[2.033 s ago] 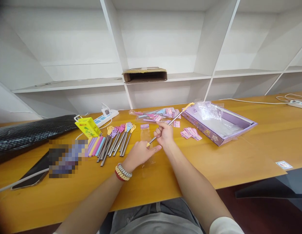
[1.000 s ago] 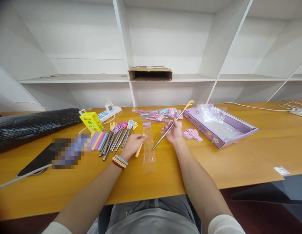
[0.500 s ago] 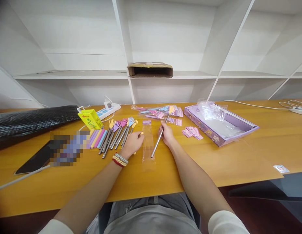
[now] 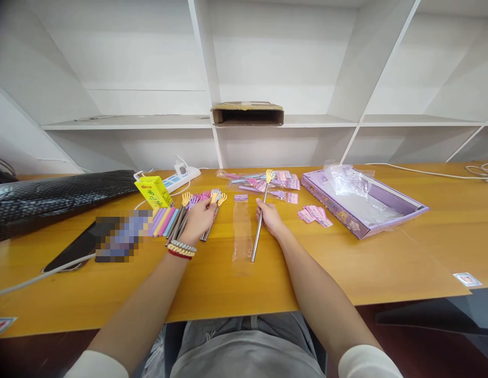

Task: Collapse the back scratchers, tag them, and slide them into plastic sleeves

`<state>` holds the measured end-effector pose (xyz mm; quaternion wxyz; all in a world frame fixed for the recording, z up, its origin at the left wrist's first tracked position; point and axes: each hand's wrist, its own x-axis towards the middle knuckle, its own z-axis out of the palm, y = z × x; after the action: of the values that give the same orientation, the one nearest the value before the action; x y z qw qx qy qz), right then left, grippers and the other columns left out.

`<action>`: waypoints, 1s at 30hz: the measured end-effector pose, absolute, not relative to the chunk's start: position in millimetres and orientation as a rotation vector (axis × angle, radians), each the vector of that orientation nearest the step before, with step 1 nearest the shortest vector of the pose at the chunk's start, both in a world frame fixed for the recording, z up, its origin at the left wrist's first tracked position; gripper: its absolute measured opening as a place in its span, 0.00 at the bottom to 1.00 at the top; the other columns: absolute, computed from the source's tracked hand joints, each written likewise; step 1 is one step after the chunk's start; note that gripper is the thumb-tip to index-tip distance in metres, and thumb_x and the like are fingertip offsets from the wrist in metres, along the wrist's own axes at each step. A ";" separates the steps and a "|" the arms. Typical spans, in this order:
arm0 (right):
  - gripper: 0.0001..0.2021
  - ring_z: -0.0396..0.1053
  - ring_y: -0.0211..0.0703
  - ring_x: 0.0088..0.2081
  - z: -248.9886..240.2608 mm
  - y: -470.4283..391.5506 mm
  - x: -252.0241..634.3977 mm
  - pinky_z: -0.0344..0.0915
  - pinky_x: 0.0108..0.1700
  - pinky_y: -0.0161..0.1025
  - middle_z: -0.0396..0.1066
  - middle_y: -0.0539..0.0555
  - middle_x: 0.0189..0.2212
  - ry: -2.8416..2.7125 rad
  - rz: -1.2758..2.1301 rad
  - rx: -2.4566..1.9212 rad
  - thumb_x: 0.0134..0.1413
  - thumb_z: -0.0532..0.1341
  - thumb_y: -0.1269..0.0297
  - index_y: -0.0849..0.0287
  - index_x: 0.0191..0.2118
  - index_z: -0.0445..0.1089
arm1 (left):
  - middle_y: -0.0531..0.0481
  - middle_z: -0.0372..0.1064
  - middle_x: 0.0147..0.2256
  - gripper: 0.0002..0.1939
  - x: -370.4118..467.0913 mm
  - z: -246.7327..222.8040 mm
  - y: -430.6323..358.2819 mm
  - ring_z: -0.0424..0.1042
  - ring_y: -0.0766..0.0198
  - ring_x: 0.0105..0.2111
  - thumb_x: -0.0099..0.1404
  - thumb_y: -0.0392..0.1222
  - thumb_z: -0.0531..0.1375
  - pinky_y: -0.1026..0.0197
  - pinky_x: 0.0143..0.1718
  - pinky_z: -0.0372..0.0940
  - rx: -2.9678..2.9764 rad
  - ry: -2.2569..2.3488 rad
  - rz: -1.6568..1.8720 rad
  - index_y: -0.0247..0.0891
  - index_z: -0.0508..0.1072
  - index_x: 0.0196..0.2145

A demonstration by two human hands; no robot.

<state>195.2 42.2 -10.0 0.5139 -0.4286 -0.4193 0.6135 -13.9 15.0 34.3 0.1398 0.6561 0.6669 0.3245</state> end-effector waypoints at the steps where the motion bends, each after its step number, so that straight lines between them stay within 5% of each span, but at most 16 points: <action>1: 0.22 0.52 0.33 0.12 -10.0 42.1 195.2 0.46 0.14 0.33 0.53 0.46 0.09 -1.016 1.470 -1.035 0.44 0.58 0.46 0.57 0.16 0.53 | 0.49 0.70 0.26 0.17 -21.0 36.9 16.9 0.67 0.63 0.27 0.61 0.45 0.48 0.64 0.30 0.58 1.887 1.953 0.970 0.35 0.73 0.36; 14: 0.21 0.53 0.33 0.12 -12.2 41.2 194.3 0.47 0.14 0.33 0.55 0.47 0.08 -1.096 1.434 -1.044 0.43 0.60 0.47 0.57 0.16 0.54 | 0.38 0.73 0.34 0.18 -128.6 62.2 10.9 0.69 0.47 0.37 0.48 0.50 0.60 0.54 0.36 0.61 1.450 2.691 0.862 0.35 0.76 0.33; 25: 0.21 0.54 0.33 0.13 -15.8 42.9 197.2 0.49 0.15 0.33 0.57 0.47 0.10 -1.133 1.407 -1.062 0.43 0.60 0.47 0.58 0.17 0.55 | 0.36 0.72 0.34 0.22 -145.7 43.1 13.6 0.70 0.44 0.36 0.47 0.56 0.61 0.51 0.33 0.63 1.378 2.757 0.838 0.36 0.77 0.33; 30: 0.20 0.53 0.33 0.12 -15.2 42.7 196.5 0.49 0.15 0.34 0.57 0.47 0.10 -1.141 1.402 -1.054 0.43 0.60 0.48 0.58 0.16 0.56 | 0.37 0.72 0.35 0.18 -145.8 42.0 14.4 0.69 0.44 0.38 0.45 0.49 0.62 0.52 0.34 0.63 1.351 2.773 0.817 0.37 0.76 0.33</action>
<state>196.5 42.7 -15.2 0.5007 -0.4360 -0.4721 0.5799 -145.8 14.4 42.0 -0.0246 0.4232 0.8688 0.2558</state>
